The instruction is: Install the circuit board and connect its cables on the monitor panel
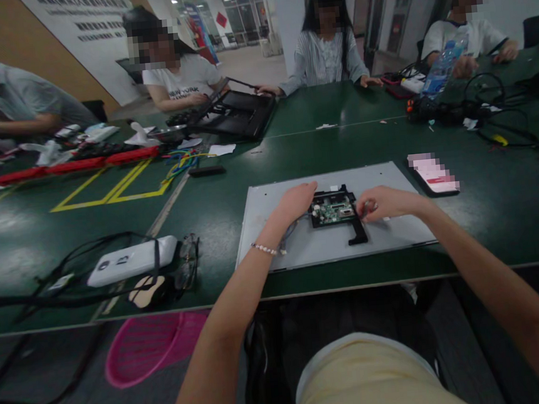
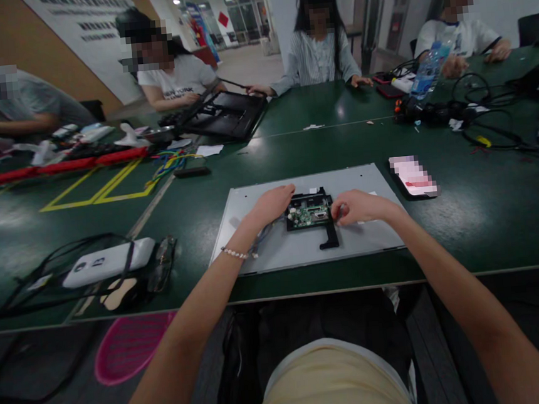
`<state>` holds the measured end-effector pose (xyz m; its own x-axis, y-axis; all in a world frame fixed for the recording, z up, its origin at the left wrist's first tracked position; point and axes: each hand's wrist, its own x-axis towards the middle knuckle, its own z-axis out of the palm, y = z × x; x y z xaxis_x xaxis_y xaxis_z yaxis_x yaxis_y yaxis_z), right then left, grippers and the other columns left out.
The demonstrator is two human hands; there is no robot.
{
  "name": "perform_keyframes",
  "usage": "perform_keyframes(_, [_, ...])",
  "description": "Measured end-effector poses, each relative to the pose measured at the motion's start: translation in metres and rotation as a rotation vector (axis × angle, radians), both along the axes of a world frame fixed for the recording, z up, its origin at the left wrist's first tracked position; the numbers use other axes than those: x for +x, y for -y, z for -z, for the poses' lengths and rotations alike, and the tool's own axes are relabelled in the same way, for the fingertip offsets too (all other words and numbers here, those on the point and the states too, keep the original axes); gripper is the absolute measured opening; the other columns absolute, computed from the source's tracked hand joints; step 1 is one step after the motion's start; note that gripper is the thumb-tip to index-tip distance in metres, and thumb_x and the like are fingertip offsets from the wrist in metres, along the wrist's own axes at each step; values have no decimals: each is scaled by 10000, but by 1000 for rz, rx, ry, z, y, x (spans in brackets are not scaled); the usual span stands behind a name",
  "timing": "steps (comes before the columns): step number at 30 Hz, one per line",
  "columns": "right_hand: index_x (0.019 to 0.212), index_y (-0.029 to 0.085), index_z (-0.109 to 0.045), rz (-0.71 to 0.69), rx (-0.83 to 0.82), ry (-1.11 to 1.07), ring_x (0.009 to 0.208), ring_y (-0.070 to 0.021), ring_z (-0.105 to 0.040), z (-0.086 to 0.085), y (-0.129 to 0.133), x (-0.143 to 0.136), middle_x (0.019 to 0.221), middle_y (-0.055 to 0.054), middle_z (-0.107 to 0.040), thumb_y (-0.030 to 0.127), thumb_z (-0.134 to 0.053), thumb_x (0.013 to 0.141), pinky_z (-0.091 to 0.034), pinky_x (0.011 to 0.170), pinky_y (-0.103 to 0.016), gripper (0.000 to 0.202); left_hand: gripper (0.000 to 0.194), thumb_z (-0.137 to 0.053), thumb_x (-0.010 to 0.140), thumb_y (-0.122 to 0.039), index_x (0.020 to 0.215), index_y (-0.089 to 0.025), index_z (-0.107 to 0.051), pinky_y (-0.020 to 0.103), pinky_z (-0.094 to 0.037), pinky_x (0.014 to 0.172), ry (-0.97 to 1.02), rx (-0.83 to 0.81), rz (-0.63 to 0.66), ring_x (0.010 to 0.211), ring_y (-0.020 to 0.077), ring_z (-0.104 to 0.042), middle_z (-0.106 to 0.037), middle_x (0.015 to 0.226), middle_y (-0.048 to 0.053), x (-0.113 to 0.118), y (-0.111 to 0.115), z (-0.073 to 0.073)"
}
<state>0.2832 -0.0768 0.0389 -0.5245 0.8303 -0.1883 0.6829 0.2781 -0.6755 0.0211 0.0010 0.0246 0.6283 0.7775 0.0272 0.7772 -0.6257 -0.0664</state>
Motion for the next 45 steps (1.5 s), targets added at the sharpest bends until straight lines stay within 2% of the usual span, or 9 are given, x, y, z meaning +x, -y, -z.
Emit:
perform_keyframes(5, [857, 206, -707, 3, -58, -76, 805, -180, -649, 10, -6, 9, 871, -19, -722, 314, -653, 713, -500, 761, -293, 188, 243, -326, 1006, -202, 1130, -144, -526, 286, -442, 741, 1, -20, -30, 877, 207, -650, -674, 986, 120, 0, 1, -1])
perform_keyframes(16, [847, 205, -668, -27, -91, -181, 758, -160, -626, 9, -7, 5, 863, -17, -685, 282, -643, 733, -502, 726, -301, 140, 255, -320, 1013, -226, 1121, -153, -539, 282, -439, 730, 27, -15, -16, 866, 206, -644, -670, 989, 103, -4, -1, -4])
perform_keyframes(26, [850, 210, -665, 61, -10, -108, 761, -165, -622, 4, 1, 5, 849, -19, -670, 250, -585, 771, -493, 731, -307, 119, 234, -331, 1004, -203, 1135, -160, -519, 303, -454, 723, 24, -52, -25, 857, 224, -652, -660, 992, 112, -6, -3, 0])
perform_keyframes(30, [887, 217, -658, 110, -16, -109, 795, -171, -629, 5, 4, 9, 935, -35, -672, 258, -606, 772, -507, 758, -321, 133, 221, -332, 1003, -199, 1115, -166, -519, 301, -458, 710, 15, -62, -42, 854, 228, -658, -656, 976, 109, -5, -2, -4])
perform_keyframes(36, [1006, 229, -660, 95, 63, -41, 790, -176, -615, 1, 12, 5, 1007, -56, -652, 284, -670, 742, -501, 722, -322, 271, 219, -323, 1012, -210, 1108, -167, -515, 296, -451, 715, 24, -68, -38, 852, 220, -654, -656, 980, 108, -3, 0, -6])
perform_keyframes(39, [1026, 220, -653, 74, 115, -13, 806, -182, -602, 5, 14, 2, 1017, -59, -631, 309, -705, 723, -496, 749, -334, 320, 227, -317, 1013, -216, 1112, -158, -514, 296, -442, 714, 21, -63, -33, 844, 220, -648, -659, 974, 113, -3, -2, -4])
perform_keyframes(45, [947, 213, -660, 116, 162, -26, 806, -172, -608, 18, 14, -2, 1012, -54, -618, 276, -685, 741, -490, 759, -314, 216, 221, -328, 1003, -206, 1099, -151, -519, 299, -421, 689, 13, -50, -8, 838, 224, -643, -666, 956, 111, -2, -4, -3])
